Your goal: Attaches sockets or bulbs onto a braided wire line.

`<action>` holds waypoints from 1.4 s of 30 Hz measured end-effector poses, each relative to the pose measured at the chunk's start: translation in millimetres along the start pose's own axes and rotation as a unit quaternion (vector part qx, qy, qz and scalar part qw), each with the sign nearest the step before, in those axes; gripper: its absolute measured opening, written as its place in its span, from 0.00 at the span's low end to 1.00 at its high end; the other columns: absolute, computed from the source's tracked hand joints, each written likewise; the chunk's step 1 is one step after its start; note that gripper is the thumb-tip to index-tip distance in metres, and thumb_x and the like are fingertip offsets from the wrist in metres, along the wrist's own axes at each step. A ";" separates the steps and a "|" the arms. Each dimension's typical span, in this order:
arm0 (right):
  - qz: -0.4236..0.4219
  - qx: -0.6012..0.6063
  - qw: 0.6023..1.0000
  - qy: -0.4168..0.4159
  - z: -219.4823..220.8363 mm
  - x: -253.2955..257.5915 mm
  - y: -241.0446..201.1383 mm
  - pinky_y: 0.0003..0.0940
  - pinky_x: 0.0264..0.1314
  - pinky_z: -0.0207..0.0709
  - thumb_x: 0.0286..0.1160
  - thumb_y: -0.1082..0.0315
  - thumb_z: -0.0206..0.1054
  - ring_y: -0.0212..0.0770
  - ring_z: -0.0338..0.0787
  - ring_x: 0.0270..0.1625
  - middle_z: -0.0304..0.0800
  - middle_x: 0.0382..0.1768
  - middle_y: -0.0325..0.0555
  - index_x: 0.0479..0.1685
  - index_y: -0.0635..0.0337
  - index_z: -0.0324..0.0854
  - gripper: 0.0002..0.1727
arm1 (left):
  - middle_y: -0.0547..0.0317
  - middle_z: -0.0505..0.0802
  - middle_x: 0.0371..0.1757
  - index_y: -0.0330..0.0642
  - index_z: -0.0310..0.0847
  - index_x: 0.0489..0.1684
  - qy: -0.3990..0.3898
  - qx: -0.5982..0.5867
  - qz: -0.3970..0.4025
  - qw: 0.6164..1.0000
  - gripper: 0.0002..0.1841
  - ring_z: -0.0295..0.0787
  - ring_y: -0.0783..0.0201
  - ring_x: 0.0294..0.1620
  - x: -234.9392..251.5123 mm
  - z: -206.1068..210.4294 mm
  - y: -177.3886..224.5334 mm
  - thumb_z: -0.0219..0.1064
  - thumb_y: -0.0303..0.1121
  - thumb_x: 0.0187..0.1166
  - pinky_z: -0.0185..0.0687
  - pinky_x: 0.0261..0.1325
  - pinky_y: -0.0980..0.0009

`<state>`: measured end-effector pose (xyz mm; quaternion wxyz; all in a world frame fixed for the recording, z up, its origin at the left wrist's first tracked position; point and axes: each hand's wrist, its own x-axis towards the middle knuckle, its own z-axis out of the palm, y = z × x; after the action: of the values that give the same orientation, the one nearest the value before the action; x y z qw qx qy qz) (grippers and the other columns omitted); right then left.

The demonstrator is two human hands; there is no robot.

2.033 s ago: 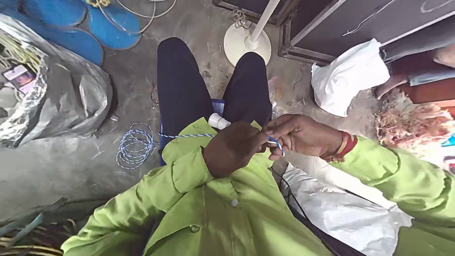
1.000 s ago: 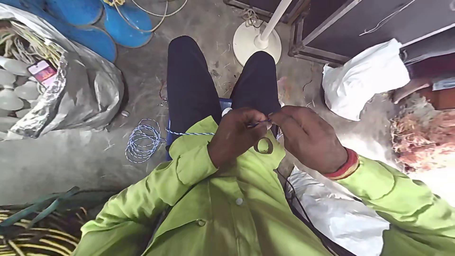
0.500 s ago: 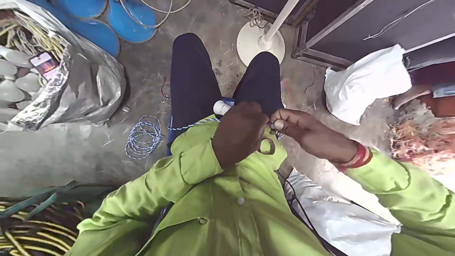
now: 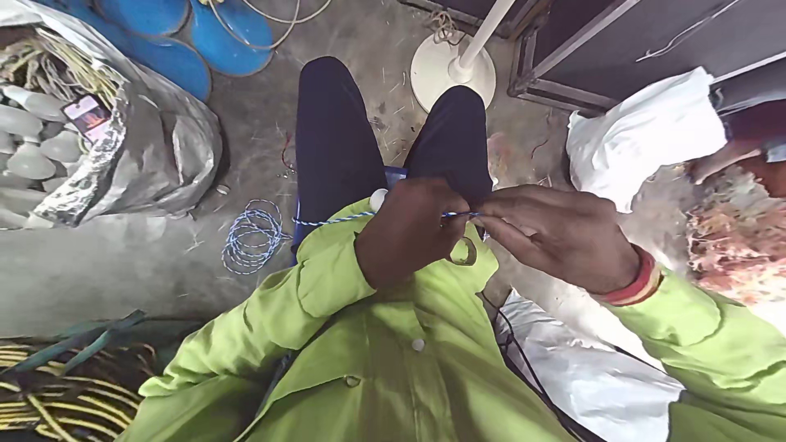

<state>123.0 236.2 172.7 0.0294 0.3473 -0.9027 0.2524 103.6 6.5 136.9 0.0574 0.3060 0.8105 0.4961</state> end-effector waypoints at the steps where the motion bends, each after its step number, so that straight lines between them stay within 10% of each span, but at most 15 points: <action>1: -0.036 -0.045 0.998 0.004 0.8 -0.6 -0.1 0.32 0.49 0.89 0.80 0.69 0.66 0.44 0.96 0.47 0.96 0.45 0.54 0.45 0.65 0.93 0.11 | 0.57 0.90 0.32 0.39 0.95 0.36 -0.002 0.005 0.002 1.000 0.05 0.87 0.68 0.31 0.3 0.4 -1.5 0.73 0.29 0.74 0.84 0.35 0.73; 5: -0.064 -0.076 0.995 0.005 2.7 -1.4 1.7 0.35 0.43 0.88 0.80 0.70 0.63 0.46 0.96 0.45 0.96 0.43 0.56 0.45 0.67 0.92 0.12 | 0.54 0.89 0.33 0.38 0.94 0.36 0.009 0.025 0.028 0.999 0.04 0.86 0.64 0.32 -0.8 1.9 -2.4 0.72 0.27 0.74 0.83 0.35 0.70; 8: 0.076 0.103 0.992 -0.007 -1.6 2.3 0.3 0.21 0.42 0.86 0.76 0.65 0.67 0.27 0.92 0.41 0.95 0.40 0.40 0.38 0.59 0.94 0.11 | 0.53 0.91 0.36 0.36 0.94 0.38 0.042 0.021 0.086 0.995 0.06 0.88 0.61 0.40 -0.9 10.6 -9.6 0.70 0.26 0.75 0.85 0.47 0.68; 12: 0.335 0.415 0.843 -0.069 -5.7 3.3 0.3 0.19 0.35 0.81 0.77 0.72 0.62 0.25 0.87 0.32 0.91 0.30 0.33 0.28 0.56 0.91 0.13 | 0.50 0.92 0.39 0.35 0.94 0.42 0.048 0.063 0.162 0.984 0.08 0.88 0.54 0.45 -3.1 17.7 -14.8 0.67 0.25 0.78 0.84 0.51 0.63; 16: 0.414 0.512 0.744 -0.115 6.5 5.6 10.8 0.20 0.41 0.82 0.83 0.67 0.54 0.26 0.87 0.35 0.88 0.28 0.34 0.28 0.51 0.85 0.16 | 0.49 0.92 0.41 0.34 0.94 0.46 0.048 0.065 0.178 0.981 0.09 0.88 0.54 0.46 -6.3 24.2 -25.8 0.67 0.27 0.80 0.84 0.53 0.63; 21: 0.367 0.401 0.835 -0.087 18.6 3.4 5.1 0.20 0.39 0.79 0.89 0.63 0.52 0.23 0.84 0.32 0.83 0.26 0.27 0.30 0.49 0.81 0.16 | 0.52 0.93 0.43 0.37 0.95 0.47 0.018 -0.062 0.017 0.998 0.08 0.89 0.67 0.42 -8.7 16.9 -18.6 0.72 0.28 0.77 0.86 0.48 0.73; 27: 0.202 0.301 0.932 -0.012 20.5 -2.3 17.0 0.17 0.34 0.81 0.77 0.60 0.73 0.22 0.85 0.31 0.88 0.31 0.31 0.42 0.56 0.88 0.09 | 0.60 0.90 0.40 0.39 0.92 0.41 0.011 -0.178 -0.057 0.982 0.04 0.85 0.74 0.33 -8.1 12.4 -23.9 0.72 0.28 0.77 0.83 0.33 0.80; 34: 0.159 0.197 0.967 -0.042 22.1 0.0 19.7 0.16 0.35 0.74 0.70 0.62 0.69 0.18 0.82 0.35 0.89 0.34 0.30 0.31 0.52 0.91 0.08 | 0.58 0.90 0.43 0.34 0.89 0.45 -0.030 -0.352 -0.146 0.924 0.07 0.84 0.72 0.34 -11.4 13.0 -18.6 0.64 0.23 0.81 0.84 0.35 0.78; 42: 0.148 0.104 0.980 -0.085 46.2 7.3 19.3 0.46 0.39 0.76 0.67 0.65 0.71 0.45 0.86 0.37 0.83 0.26 0.44 0.18 0.57 0.83 0.11 | 0.56 0.88 0.46 0.37 0.87 0.48 -0.060 -0.276 -0.141 0.949 0.07 0.86 0.68 0.38 -11.0 13.7 -17.2 0.63 0.27 0.84 0.86 0.38 0.74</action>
<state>110.7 222.0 125.7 -0.1215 0.2315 -0.9119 0.3164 110.3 5.5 113.3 0.2570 0.1899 0.6719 0.6681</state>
